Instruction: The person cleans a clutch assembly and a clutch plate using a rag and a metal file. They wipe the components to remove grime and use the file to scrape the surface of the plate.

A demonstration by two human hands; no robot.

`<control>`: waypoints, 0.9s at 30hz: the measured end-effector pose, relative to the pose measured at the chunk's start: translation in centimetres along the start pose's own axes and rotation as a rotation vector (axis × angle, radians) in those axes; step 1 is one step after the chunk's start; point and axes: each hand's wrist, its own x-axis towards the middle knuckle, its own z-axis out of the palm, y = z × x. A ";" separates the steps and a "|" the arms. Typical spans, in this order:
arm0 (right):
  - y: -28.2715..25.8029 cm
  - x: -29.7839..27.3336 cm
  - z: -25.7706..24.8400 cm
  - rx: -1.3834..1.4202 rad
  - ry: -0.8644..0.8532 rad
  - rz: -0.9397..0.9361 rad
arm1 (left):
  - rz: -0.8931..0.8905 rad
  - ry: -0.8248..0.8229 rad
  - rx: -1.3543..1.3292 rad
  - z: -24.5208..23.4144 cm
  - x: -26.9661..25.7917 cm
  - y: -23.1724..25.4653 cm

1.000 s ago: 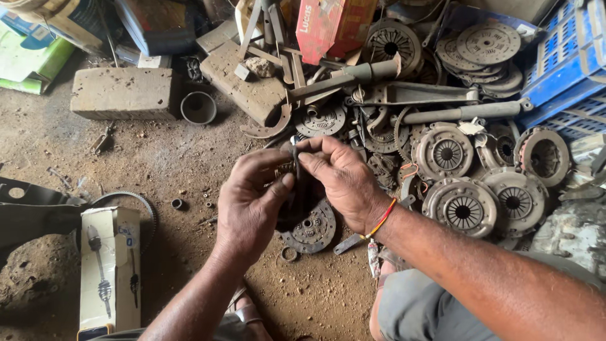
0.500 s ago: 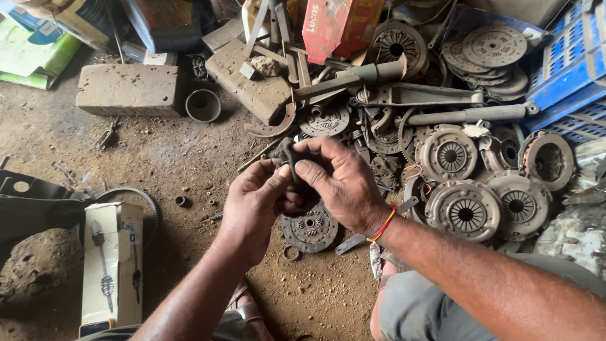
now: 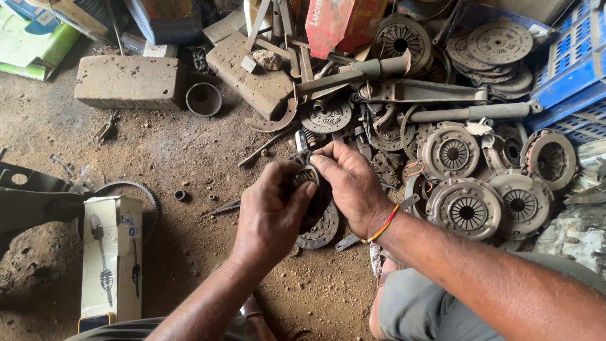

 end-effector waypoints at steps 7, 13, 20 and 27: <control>1.1 1.8 -1.9 0.038 -0.036 0.231 | 0.194 -0.039 0.098 0.6 0.0 -0.9; -0.6 2.9 -2.9 0.071 0.054 0.175 | -0.242 -0.093 -1.005 -0.8 1.1 -1.0; -3.1 0.8 -0.7 -0.194 -0.122 -0.125 | -0.398 -0.130 -1.133 -0.6 1.0 -2.1; -4.6 -0.2 1.3 -0.637 -0.301 -0.469 | -0.511 -0.168 -1.138 -0.2 1.0 -3.0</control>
